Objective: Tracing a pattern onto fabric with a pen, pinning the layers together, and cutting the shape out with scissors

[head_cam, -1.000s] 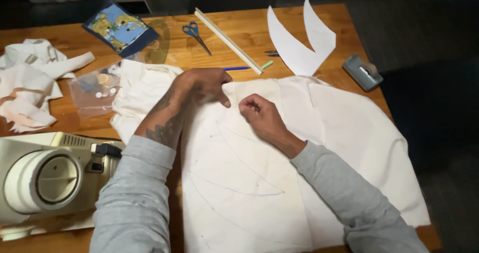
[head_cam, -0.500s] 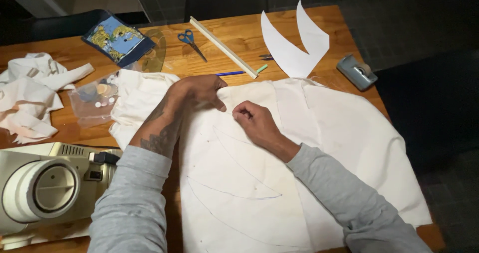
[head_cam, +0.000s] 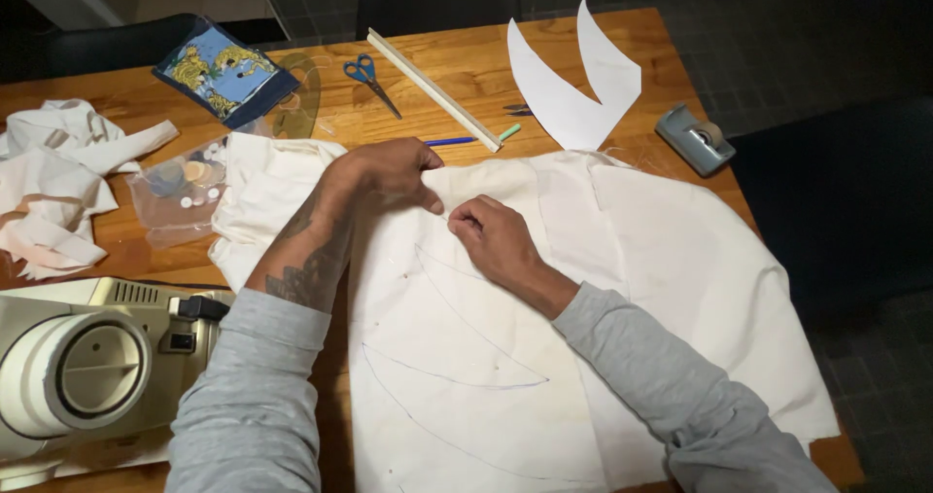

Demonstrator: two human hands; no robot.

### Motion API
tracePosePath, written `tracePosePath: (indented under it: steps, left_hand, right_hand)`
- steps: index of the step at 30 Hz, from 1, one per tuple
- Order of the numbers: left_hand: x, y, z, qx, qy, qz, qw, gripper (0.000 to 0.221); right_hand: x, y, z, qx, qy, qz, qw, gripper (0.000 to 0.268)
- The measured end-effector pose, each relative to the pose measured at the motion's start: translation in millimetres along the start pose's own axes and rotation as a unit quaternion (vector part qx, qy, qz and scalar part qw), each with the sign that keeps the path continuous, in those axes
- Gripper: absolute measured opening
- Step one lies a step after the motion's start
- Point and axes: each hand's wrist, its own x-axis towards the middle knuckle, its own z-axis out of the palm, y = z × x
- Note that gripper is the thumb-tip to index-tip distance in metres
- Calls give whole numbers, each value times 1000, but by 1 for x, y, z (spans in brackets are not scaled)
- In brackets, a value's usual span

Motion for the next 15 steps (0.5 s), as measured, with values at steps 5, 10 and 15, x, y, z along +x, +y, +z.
tracePosePath:
  steps: [5, 10, 15]
  left_hand:
    - [0, 0, 5, 2, -17, 7, 1000, 33]
    - [0, 2, 4, -45, -48, 14, 998, 30]
    - [4, -10, 6, -71, -64, 21, 995, 27]
  right_hand:
    - [0, 4, 3, -20, 1, -16, 1000, 9]
    - [0, 4, 2, -39, 1, -9, 999, 9]
    - [-1, 5, 5, -61, 4, -23, 998, 9]
